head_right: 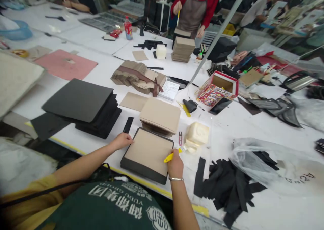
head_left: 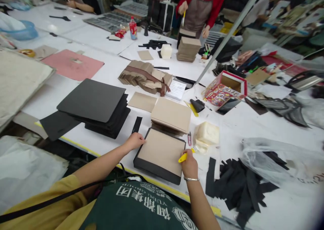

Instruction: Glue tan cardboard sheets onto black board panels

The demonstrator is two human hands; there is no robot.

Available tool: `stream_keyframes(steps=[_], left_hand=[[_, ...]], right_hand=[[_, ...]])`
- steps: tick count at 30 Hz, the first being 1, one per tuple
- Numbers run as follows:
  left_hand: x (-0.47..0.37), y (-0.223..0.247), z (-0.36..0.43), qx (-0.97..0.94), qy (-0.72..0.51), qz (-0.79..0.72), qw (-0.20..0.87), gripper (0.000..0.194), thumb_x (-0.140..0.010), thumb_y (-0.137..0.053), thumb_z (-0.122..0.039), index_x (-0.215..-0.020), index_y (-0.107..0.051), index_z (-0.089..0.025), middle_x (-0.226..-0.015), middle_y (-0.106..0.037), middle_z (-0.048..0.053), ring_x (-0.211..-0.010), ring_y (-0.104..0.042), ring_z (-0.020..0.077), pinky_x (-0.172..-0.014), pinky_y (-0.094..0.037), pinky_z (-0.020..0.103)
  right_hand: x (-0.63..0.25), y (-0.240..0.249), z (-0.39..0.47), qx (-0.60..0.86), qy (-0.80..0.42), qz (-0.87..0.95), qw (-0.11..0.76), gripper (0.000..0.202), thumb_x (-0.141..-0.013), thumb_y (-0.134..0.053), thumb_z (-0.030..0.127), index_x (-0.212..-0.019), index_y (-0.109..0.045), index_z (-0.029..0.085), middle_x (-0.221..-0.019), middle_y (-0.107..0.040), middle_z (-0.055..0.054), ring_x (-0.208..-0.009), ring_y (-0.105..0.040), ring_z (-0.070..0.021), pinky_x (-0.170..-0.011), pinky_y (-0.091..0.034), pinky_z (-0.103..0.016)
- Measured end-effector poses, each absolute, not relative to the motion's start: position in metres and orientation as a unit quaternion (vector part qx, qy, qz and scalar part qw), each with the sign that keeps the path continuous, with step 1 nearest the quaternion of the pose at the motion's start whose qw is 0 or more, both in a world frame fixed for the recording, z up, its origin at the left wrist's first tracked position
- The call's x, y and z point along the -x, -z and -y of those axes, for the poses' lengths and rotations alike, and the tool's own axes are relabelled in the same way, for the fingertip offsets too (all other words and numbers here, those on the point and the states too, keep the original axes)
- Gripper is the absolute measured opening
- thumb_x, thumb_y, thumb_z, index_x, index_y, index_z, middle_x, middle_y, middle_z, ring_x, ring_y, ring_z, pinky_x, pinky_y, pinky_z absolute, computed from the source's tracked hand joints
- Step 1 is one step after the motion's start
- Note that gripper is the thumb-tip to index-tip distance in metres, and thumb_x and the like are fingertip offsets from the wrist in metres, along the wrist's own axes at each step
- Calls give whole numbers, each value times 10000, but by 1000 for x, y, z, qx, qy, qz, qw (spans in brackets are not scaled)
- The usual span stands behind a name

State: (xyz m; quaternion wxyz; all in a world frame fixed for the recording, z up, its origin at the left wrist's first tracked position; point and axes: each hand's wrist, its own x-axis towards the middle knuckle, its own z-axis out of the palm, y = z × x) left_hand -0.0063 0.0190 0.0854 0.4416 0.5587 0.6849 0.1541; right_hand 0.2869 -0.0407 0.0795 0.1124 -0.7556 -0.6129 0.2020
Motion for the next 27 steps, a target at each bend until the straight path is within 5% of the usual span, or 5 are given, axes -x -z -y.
stream_keyframes(steps=[27], left_hand=[[0, -84, -10, -598, -150, -676, 404, 278, -606, -559, -412, -486, -575, -163, -485, -548, 5, -526, -490, 152, -509, -295, 237]], right_hand=[[-289, -90, 48, 757, -221, 594, 162, 100, -761, -382, 161, -834, -439, 198, -565, -496, 39, -507, -491, -117, -488, -264, -198]])
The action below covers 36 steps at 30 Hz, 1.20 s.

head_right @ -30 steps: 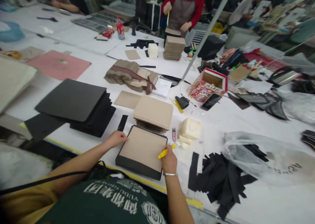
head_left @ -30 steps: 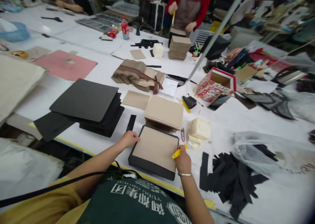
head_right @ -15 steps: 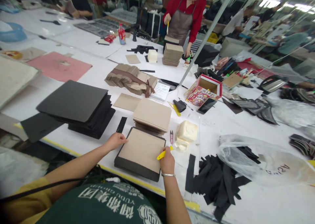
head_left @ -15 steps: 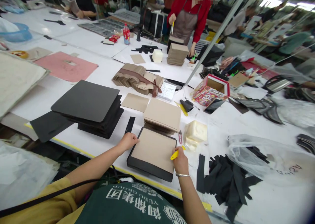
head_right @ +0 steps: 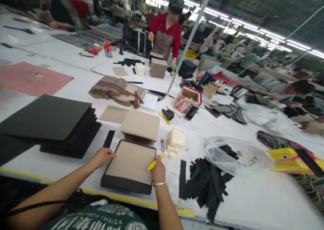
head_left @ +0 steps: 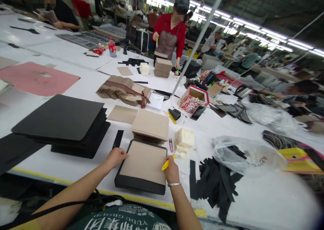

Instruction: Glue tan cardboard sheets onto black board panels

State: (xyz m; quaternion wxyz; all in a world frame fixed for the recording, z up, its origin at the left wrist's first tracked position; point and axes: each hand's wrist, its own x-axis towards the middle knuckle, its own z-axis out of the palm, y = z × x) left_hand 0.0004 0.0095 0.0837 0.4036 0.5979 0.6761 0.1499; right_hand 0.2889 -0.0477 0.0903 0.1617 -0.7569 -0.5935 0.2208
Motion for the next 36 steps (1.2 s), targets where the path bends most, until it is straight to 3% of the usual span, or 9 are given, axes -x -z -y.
stream_keyframes(steps=[11, 21, 25, 28, 30, 34, 36], left_hand=[[-1, -73, -5, -568, -170, -686, 421, 300, -585, -564, -452, -490, -553, -167, -470, -523, -15, -507, -466, 139, -494, -291, 224], [-2, -89, -16, -682, -18, -654, 325, 266, -725, -481, -387, -571, -543, -180, -562, -563, 16, -589, -523, 158, -546, -304, 230], [-13, -96, -6, -749, -16, -627, 214, 179, -784, -445, -268, -789, -593, -166, -789, -602, 70, -722, -543, 190, -622, -351, 266], [-29, -98, 9, -834, -41, -538, 116, 292, -787, -406, -107, -1016, -564, -196, -1049, -555, 98, -930, -498, 215, -750, -369, 304], [-39, -97, 18, -873, -34, -479, 84, 340, -786, -397, -74, -1058, -553, -205, -1098, -535, 94, -985, -466, 224, -788, -368, 319], [-49, -94, 30, -882, -30, -468, 41, 303, -831, -391, -179, -1092, -541, -149, -1051, -546, 123, -955, -472, 237, -766, -381, 340], [-51, -91, 34, -876, -36, -479, 32, 355, -841, -406, -312, -1113, -533, -122, -1073, -541, 142, -981, -467, 254, -785, -377, 357]], right_hand=[[-286, -88, 51, 763, -208, 594, 146, 127, -769, -399, 132, -866, -452, 195, -614, -534, 33, -551, -501, -102, -502, -252, -184], [-285, -99, 42, 755, -156, 636, -33, 199, -783, -408, 84, -961, -423, 171, -742, -614, -37, -637, -579, -146, -514, -273, -226], [-288, -99, 42, 748, -161, 643, -32, 171, -799, -426, 126, -963, -420, 173, -751, -625, -31, -657, -589, -146, -521, -286, -224], [-287, -101, 41, 744, -165, 646, -36, 121, -864, -385, 231, -965, -418, 173, -747, -621, -41, -657, -588, -151, -528, -305, -228], [-285, -104, 40, 744, -161, 647, -44, 179, -872, -395, 309, -988, -413, 173, -755, -613, -47, -665, -586, -158, -541, -327, -230], [-284, -101, 46, 774, -107, 624, -24, 364, -805, -486, 456, -1012, -421, 164, -859, -588, -93, -720, -576, -191, -577, -390, -263], [-285, -90, 57, 754, -51, 654, 23, 326, -812, -485, 415, -1000, -448, 152, -954, -571, -140, -811, -560, -219, -652, -423, -311]])
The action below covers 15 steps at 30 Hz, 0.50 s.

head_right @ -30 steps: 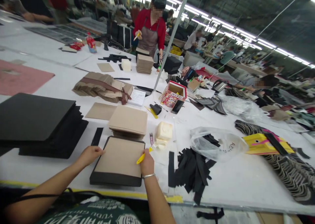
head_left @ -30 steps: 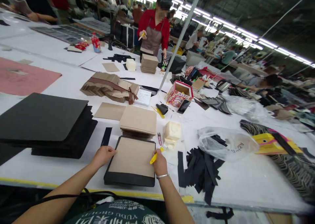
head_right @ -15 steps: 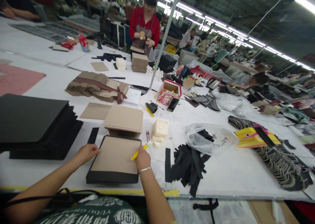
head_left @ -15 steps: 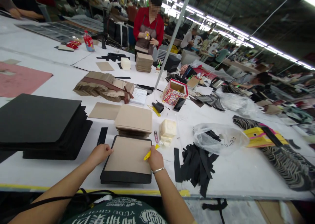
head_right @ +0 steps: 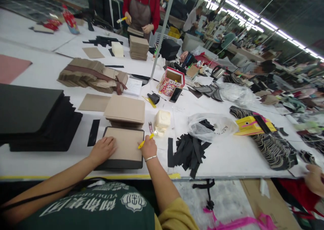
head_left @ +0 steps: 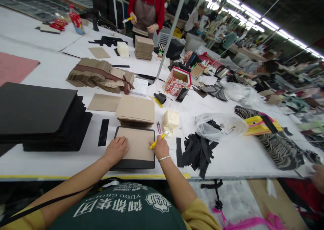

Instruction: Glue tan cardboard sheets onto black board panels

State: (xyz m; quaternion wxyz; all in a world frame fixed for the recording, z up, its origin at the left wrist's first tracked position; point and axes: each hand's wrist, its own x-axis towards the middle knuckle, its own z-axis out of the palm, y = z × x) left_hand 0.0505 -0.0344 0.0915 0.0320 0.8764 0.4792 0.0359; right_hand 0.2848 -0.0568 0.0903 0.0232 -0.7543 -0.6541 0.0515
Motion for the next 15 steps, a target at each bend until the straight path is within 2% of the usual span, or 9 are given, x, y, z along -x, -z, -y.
stream_keyframes(steps=[3, 6, 8, 10, 13, 15], left_hand=[[-53, -85, 44, -863, -49, -503, 17, 530, -809, -428, -459, -1189, -490, -93, -1192, -495, 170, -1086, -415, 295, -878, -328, 399], [-55, -76, 52, -852, -68, -519, 13, 572, -802, -427, -487, -1242, -456, -123, -1281, -439, 168, -1146, -381, 308, -931, -280, 429], [-55, -71, 54, -855, -86, -511, 15, 512, -817, -415, -469, -1248, -457, -195, -1318, -413, 139, -1173, -370, 301, -954, -256, 445], [-54, -67, 55, -871, -106, -479, 21, 439, -840, -393, -437, -1238, -462, -264, -1338, -402, 98, -1205, -353, 275, -993, -214, 449], [-51, -64, 52, -894, -121, -431, 34, 400, -864, -365, -393, -1242, -448, -290, -1346, -401, 66, -1240, -325, 232, -1034, -160, 434], [-50, -63, 50, -898, -121, -420, 42, 404, -866, -361, -390, -1248, -438, -284, -1351, -394, 65, -1249, -314, 229, -1038, -152, 442]], right_hand=[[-286, -69, 75, 649, 23, 751, 124, 162, -834, -407, 166, -970, -494, 155, -1132, -525, -151, -963, -510, -222, -815, -408, -376], [-288, -59, 82, 577, 44, 792, 193, 234, -798, -384, 56, -955, -522, 162, -1184, -514, -124, -1048, -480, -211, -873, -399, -390], [-290, -68, 79, 554, 27, 808, 202, 188, -806, -435, 110, -952, -540, 164, -1096, -570, -118, -1014, -511, -209, -879, -407, -392], [-287, -87, 71, 558, -13, 802, 213, 179, -818, -482, 221, -974, -550, 164, -943, -623, -99, -889, -569, -199, -845, -432, -382], [-267, -119, 51, 617, -152, 712, 298, 312, -858, -411, 354, -1090, -514, 172, -756, -625, -39, -650, -593, -141, -665, -488, -287], [-242, -131, 33, 639, -284, 610, 373, 350, -879, -328, 398, -1070, -520, 177, -662, -595, -4, -505, -557, -102, -511, -468, -221]])
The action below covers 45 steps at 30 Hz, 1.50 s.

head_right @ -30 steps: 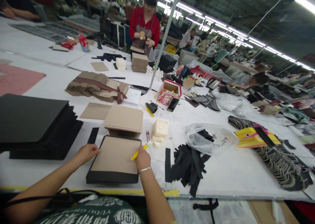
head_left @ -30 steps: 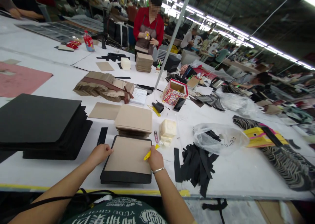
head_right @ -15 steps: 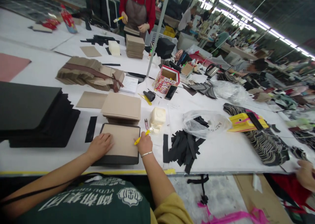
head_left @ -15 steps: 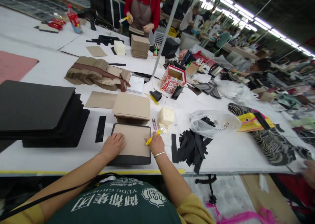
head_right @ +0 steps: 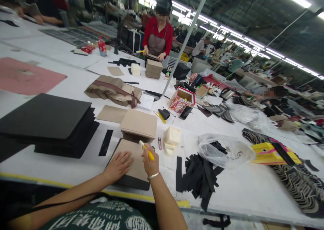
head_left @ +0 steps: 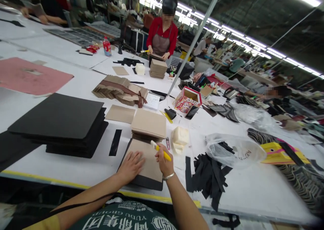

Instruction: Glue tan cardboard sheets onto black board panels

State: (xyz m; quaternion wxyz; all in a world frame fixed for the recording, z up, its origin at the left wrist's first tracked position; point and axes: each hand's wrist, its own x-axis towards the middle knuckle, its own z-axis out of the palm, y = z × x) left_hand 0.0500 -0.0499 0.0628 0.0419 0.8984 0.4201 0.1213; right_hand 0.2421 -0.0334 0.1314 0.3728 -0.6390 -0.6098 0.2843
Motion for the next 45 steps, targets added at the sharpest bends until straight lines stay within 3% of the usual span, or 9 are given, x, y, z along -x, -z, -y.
stream_keyframes(steps=[3, 7, 14, 23, 27, 30, 34, 38, 45], left_hand=[[-49, -63, 47, -899, -124, -418, 52, 423, -852, -377, -419, -1245, -439, -275, -1353, -389, 71, -1254, -304, 237, -1038, -148, 462], [-49, -64, 47, -896, -130, -421, 59, 432, -838, -402, -426, -1235, -453, -265, -1363, -377, 71, -1256, -300, 238, -1036, -165, 455], [-50, -65, 49, -888, -146, -431, 64, 410, -814, -455, -421, -1190, -514, -270, -1313, -447, 69, -1225, -351, 241, -1035, -183, 431], [-48, -50, 49, -905, -141, -399, 54, 438, -813, -444, -411, -1227, -480, -274, -1360, -384, 70, -1239, -334, 247, -1030, -184, 446], [-47, -40, 49, -912, -134, -384, 46, 456, -811, -421, -409, -1235, -476, -251, -1376, -352, 91, -1243, -320, 275, -1012, -195, 481], [-47, -35, 47, -919, -133, -369, 37, 457, -813, -396, -396, -1234, -478, -241, -1393, -321, 97, -1248, -309, 285, -1000, -213, 490], [-49, -35, 47, -916, -132, -379, 28, 463, -803, -408, -418, -1225, -488, -244, -1384, -339, 92, -1241, -322, 287, -994, -231, 488], [-52, -42, 50, -906, -120, -405, 30, 452, -804, -425, -448, -1211, -500, -266, -1358, -384, 77, -1238, -339, 259, -1016, -222, 460], [-54, -55, 51, -900, -101, -424, 32, 435, -820, -425, -442, -1225, -478, -292, -1360, -385, 62, -1252, -318, 228, -1039, -186, 431]], right_hand=[[-198, -132, 3, 635, -441, 471, 425, 335, -831, -390, 455, -876, -555, 167, -550, -549, 21, -383, -500, -87, -400, -433, -203], [-163, -115, -23, 647, -500, 390, 424, 198, -757, -510, 378, -755, -534, 181, -511, -549, 22, -363, -499, -94, -377, -423, -208], [-232, -103, 6, 696, -454, 358, 427, 181, -722, -539, 367, -708, -538, 186, -451, -530, 36, -326, -478, -93, -334, -386, -193], [-308, -120, 47, 736, -402, 302, 454, 206, -712, -527, 363, -721, -553, 159, -444, -535, 44, -324, -486, -80, -349, -415, -177], [-351, -117, 73, 755, -342, 312, 464, 299, -767, -462, 417, -857, -570, 153, -545, -577, 30, -378, -527, -76, -392, -427, -165], [-392, -98, 101, 821, -208, 393, 359, 334, -856, -335, 389, -1050, -513, 183, -685, -610, 10, -490, -569, -79, -485, -443, -172], [-423, -55, 127, 879, -77, 453, 126, 203, -836, -413, 232, -975, -543, 162, -771, -604, -66, -721, -579, -151, -628, -425, -232], [-424, -21, 136, 875, -74, 471, 83, 191, -765, -427, 70, -887, -558, 137, -780, -584, -108, -809, -542, -188, -695, -390, -274], [-431, -8, 135, 853, -87, 509, 69, 231, -756, -393, 62, -892, -563, 139, -676, -553, -77, -725, -541, -187, -670, -374, -280]])
